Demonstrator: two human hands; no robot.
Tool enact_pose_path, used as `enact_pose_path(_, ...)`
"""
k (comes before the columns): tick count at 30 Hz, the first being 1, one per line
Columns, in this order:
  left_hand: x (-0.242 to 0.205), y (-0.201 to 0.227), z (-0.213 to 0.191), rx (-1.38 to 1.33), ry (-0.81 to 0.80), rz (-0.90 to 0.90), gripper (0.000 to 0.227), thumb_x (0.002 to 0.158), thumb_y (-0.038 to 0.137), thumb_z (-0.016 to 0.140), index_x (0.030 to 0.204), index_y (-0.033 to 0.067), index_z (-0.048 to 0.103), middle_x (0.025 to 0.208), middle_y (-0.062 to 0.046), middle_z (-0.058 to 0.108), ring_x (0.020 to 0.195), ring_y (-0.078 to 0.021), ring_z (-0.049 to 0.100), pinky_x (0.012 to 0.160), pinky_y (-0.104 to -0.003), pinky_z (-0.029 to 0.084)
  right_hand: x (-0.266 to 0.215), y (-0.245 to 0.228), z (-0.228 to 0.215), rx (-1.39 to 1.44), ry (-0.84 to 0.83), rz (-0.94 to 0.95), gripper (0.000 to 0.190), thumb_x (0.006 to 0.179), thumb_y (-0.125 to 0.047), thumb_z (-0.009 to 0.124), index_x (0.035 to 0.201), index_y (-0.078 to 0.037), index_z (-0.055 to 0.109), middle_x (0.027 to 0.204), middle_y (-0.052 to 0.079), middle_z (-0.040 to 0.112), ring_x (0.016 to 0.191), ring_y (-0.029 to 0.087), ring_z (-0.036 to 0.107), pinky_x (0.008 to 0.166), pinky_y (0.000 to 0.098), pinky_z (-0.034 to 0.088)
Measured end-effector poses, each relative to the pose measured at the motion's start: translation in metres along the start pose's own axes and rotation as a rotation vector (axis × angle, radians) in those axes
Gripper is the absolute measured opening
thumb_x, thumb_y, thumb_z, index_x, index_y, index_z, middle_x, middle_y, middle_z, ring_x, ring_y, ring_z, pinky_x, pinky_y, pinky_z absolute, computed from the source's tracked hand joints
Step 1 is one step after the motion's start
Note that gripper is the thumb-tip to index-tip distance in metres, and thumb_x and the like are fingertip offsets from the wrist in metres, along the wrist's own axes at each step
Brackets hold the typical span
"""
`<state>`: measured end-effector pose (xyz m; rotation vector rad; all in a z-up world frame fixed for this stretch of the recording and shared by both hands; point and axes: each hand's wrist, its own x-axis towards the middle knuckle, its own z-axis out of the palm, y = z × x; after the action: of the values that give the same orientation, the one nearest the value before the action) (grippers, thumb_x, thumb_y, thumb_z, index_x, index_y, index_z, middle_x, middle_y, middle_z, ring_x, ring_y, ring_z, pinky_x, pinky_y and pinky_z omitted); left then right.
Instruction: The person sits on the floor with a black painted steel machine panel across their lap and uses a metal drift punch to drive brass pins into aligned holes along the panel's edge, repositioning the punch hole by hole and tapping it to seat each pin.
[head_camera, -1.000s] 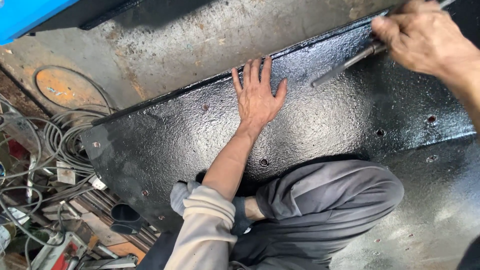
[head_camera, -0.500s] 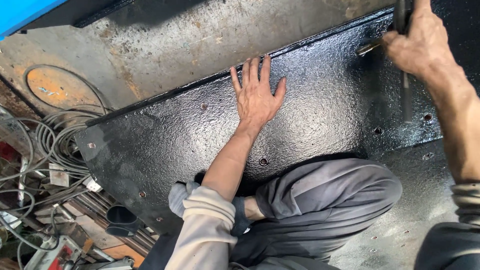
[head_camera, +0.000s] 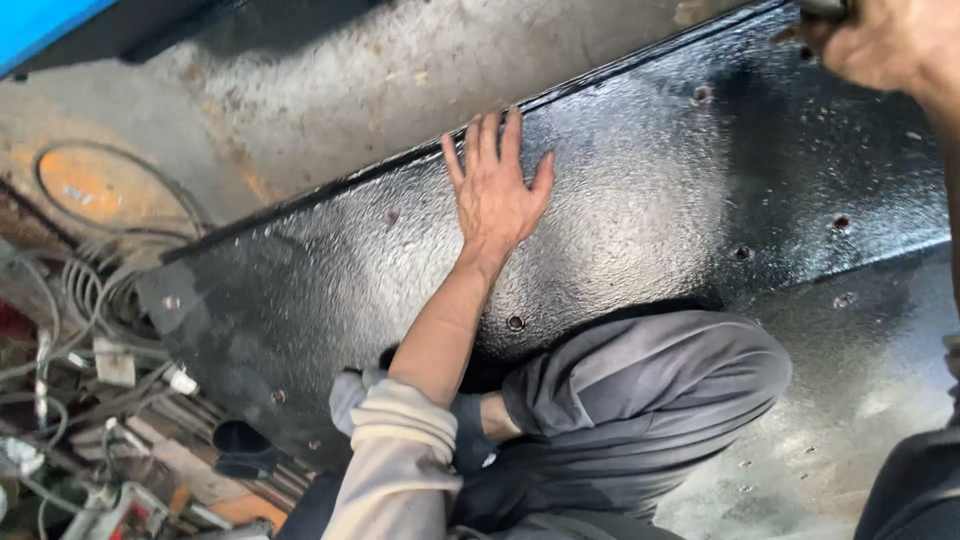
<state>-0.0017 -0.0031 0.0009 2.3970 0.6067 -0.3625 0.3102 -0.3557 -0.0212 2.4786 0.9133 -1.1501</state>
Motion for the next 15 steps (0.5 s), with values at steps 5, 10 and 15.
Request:
enact_pose_path(5, 0.006, 0.000, 0.001, 0.000, -0.023, -0.001, 0.072, 0.095, 0.050, 0.059, 0.150, 0.0055, 0.045, 0.147, -0.020, 0.048, 0.145, -0.0381, 0.037, 0.124, -0.062, 0.007, 0.040, 0.077, 0.056, -0.002, 0.086, 0.000, 0.015, 0.116, -0.006, 0.064, 0.128, 0.003, 0.063, 0.091, 0.020, 0.076, 0.060, 0.022, 0.069, 0.049, 0.0313, 0.057)
enact_pose_path(10, 0.004, 0.003, -0.002, 0.001, -0.001, 0.003, 0.070, 0.097, 0.050, 0.059, 0.151, 0.0071, 0.046, 0.149, -0.018, 0.047, 0.147, -0.0369, 0.038, 0.126, -0.062, 0.008, 0.007, 0.075, 0.065, 0.398, 0.102, -0.006, 0.026, 0.111, -0.001, 0.057, 0.136, -0.001, 0.062, 0.094, 0.017, 0.071, 0.064, 0.015, 0.065, 0.048, 0.0234, 0.054)
enact_pose_path(15, 0.004, 0.002, -0.001, 0.014, -0.012, 0.002, 0.071, 0.098, 0.051, 0.059, 0.151, 0.0059, 0.045, 0.148, -0.019, 0.047, 0.146, -0.0372, 0.038, 0.126, -0.063, 0.008, -0.010, 0.010, -0.008, 0.746, 0.024, 0.310, 0.039, 0.109, -0.031, 0.056, 0.135, -0.004, 0.063, 0.083, 0.009, 0.065, 0.051, 0.007, 0.053, 0.038, 0.0188, 0.043)
